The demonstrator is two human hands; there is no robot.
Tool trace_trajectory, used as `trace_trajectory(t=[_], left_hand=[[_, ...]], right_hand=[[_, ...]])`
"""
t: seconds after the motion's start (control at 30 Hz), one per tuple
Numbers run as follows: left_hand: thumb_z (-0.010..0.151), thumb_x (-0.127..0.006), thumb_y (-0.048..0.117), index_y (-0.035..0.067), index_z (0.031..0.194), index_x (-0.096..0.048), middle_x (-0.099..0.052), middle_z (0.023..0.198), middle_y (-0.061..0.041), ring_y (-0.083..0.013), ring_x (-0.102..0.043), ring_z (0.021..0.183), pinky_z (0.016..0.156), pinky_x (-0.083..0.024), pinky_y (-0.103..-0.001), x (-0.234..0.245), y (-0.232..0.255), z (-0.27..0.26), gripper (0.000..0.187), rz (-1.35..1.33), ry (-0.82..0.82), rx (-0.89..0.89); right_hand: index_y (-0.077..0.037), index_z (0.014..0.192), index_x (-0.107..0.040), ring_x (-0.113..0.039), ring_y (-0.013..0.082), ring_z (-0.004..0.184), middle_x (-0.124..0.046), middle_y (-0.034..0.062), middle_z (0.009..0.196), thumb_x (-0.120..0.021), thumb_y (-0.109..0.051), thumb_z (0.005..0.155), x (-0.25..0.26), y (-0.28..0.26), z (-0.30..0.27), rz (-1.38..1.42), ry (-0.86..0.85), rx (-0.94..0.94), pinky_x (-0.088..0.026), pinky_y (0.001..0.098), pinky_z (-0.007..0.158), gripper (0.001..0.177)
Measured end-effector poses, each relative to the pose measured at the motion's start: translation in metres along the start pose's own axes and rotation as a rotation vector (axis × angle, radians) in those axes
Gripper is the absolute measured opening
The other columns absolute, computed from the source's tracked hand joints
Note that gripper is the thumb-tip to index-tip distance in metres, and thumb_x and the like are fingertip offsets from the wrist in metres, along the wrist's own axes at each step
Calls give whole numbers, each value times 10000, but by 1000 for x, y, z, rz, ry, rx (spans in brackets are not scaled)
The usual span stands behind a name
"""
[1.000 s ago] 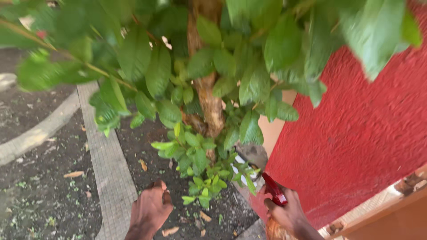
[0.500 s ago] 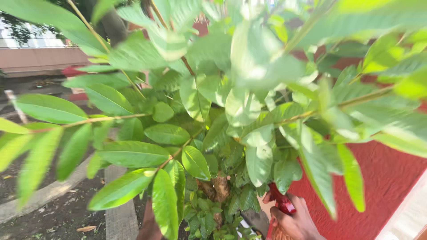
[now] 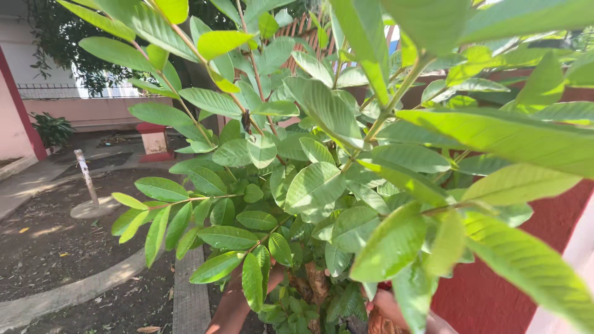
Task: The person sprays the leaves of a plant with a spray bottle and touches the leaves by hand.
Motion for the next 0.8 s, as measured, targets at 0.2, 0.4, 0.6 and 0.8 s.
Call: trace_trajectory(t=[0.2, 0.4, 0.6, 0.8], left_hand=[[917, -601, 279, 111, 1098, -689, -743, 984, -32, -169, -662, 897, 874, -503, -380, 10, 3, 5, 261, -233, -93, -1], [890, -621, 286, 69, 1050, -711, -757, 908, -51, -157, -692, 768, 767, -556, -352, 49, 18, 17, 284, -616, -226, -18], [872, -656, 313, 15, 932, -749, -788, 817, -98, -151, -727, 665, 693, -584, -339, 175, 75, -5, 318, -508, -259, -76], [877, -680, 404, 74, 865, -800, -771, 797, -88, -219, -729, 715, 712, -567, -379, 258, 95, -32, 351, -399, -54, -102]], right_hand=[[-120, 1168, -665, -574, 111, 610, -706, 20, 970, -662, -13, 807, -9, -47, 0, -112, -83, 46, -522, 307, 467, 376], [-91, 1114, -615, -597, 120, 647, -685, 26, 973, -621, 15, 814, -40, -127, -2, -73, 19, 13, -558, 311, 529, 319], [22, 1053, -660, -650, 171, 586, -725, 74, 927, -622, 34, 821, -68, -208, -20, -150, 77, 181, -566, 327, 536, 235], [1, 1170, -643, -611, 96, 642, -719, 69, 951, -599, 63, 830, -95, -249, -35, -5, 124, 237, -577, 316, 514, 349]])
Point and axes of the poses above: each hand's wrist, its own z-axis towards the middle knuckle, its own x-axis out of the back of the hand, y = z × x, the point moved 2 cm from there along z, towards the middle knuckle
